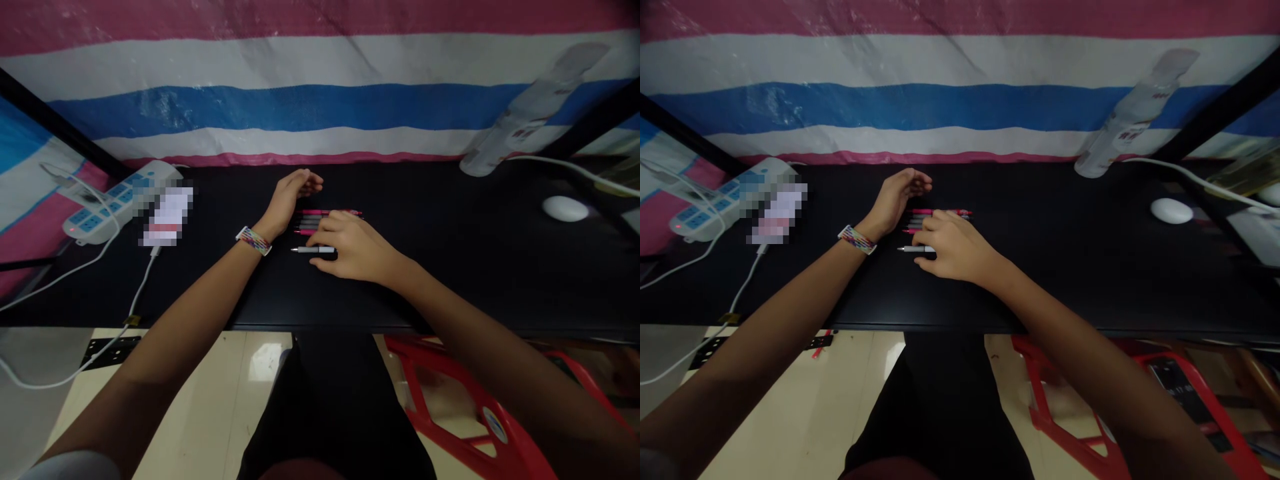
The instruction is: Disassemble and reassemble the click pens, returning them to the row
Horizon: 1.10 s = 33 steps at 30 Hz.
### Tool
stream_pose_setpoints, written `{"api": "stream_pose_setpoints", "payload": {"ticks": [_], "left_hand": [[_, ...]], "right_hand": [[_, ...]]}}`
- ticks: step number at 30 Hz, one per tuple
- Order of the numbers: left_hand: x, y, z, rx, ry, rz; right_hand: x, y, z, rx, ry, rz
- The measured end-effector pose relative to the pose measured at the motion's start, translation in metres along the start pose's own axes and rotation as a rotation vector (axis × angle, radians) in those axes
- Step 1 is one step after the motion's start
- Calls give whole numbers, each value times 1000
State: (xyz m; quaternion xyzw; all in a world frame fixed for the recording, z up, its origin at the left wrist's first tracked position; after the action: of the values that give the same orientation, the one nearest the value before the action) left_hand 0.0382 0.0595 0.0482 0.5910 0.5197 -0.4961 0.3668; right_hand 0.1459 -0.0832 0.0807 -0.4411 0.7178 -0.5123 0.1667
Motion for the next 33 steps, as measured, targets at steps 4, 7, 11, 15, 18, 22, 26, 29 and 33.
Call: {"api": "stream_pose_setpoints", "payload": {"ticks": [4, 7, 11, 15, 18, 22, 26, 29, 33], "left_hand": [[0, 1, -1, -38, 1, -2], [1, 3, -1, -54, 1, 13], [0, 4, -3, -46, 26, -9], [-9, 3, -3, -27, 69, -91], [-22, 4, 3, -4, 123, -108], [-40, 15, 18, 101, 211, -195], [-53, 19, 25, 100, 328, -307], [-52, 16, 23, 76, 329, -290], [-44, 14, 20, 76, 289, -235]], "right_hand": [[4, 3, -1, 44, -19, -51], [10, 3, -3, 43, -54, -69], [10, -5, -3, -24, -54, -99], [-8, -15, -1, -108, 52, -73], [-27, -19, 1, -173, 142, -55], [-51, -21, 3, -270, 219, -83], [-67, -23, 1, -354, 232, -108], [-79, -28, 1, -426, 254, -135], [-96, -36, 2, -494, 298, -204]]}}
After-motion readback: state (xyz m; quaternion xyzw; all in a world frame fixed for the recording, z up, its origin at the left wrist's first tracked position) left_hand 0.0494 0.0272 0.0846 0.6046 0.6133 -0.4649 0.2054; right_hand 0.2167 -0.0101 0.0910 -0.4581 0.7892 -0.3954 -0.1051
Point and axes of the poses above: each hand's wrist, its own z-axis away from the middle knuckle, its own y-axis out of the palm, x = y × z, the point moved 10 cm from there along -z, towards the middle knuckle, and after that the axes turned 5 degrees about z, right-handed, at the moved point
